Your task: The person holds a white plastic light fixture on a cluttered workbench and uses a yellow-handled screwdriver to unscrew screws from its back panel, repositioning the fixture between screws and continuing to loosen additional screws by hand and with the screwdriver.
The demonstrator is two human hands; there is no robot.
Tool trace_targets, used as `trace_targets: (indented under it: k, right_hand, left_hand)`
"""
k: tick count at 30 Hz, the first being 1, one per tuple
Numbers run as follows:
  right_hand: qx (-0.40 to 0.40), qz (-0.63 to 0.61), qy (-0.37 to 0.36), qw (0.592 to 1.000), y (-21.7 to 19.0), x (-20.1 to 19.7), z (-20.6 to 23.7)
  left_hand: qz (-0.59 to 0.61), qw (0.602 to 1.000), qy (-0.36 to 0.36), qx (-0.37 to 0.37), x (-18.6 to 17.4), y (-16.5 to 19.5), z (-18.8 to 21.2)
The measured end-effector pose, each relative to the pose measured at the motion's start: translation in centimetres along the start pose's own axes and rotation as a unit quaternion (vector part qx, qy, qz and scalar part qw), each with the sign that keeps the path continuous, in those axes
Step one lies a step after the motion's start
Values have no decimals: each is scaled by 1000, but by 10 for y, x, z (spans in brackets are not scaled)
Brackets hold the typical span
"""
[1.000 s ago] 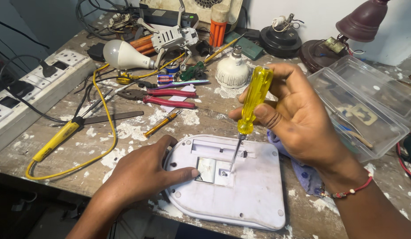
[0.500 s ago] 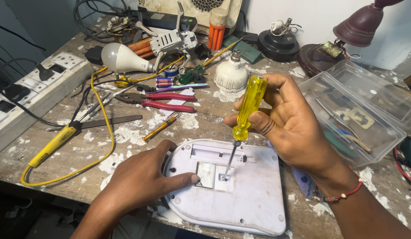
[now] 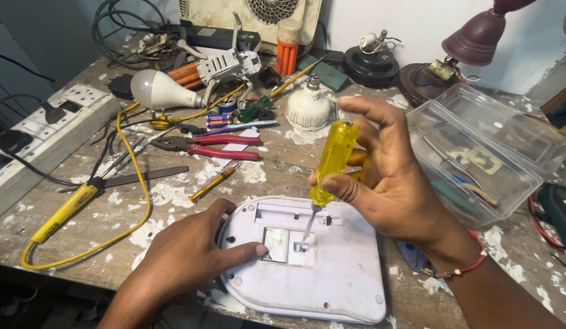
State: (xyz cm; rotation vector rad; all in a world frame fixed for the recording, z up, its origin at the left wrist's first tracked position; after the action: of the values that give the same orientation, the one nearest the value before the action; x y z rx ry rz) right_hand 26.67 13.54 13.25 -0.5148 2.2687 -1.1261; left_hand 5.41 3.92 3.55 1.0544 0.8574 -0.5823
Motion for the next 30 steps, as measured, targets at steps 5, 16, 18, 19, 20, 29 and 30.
trace_targets:
  k: [5,16,18,19,20,29,30]
  right_hand:
    - [-63,27,-13,998,-13,3,-1]
    - [-28,4,4,1000,-24,-18,4]
    - [-29,-15,2,999,-26,-18,4]
    - [-27,-36,-5,999,-28,-18,4]
    - [-26,-57,-12,998,-29,-19,4]
    - [-44,-15,11,999,-29,-14,-4]
    - [-34,-43,7,998,-29,-14,-5]
  left_hand:
    - [-5,1000,-8,-21,2,0,-1]
    - [-20,999,-14,-22,3,2,-1]
    - [-21,999,-15,-21,3,2,-1]
    - [-22,1000,-13,-19,3,2,-1]
    - [-22,1000,-11,-16,3,2,-1]
    - [-23,1000,-10,-12,3,2,-1]
    - [-25,1000,-10,-13,3,1,-1]
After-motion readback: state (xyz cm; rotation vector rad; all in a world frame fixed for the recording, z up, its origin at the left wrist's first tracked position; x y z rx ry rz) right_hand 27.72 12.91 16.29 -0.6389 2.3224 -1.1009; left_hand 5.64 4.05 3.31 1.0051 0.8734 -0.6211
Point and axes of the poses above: each hand's wrist, its own z-axis away from the middle knuckle, its own x-axis out of the palm, y = z × x, the point moved 6 cm from there along -z, towards the middle knuckle, and after that the axes turned 8 degrees about y, right-handed, at the moved point
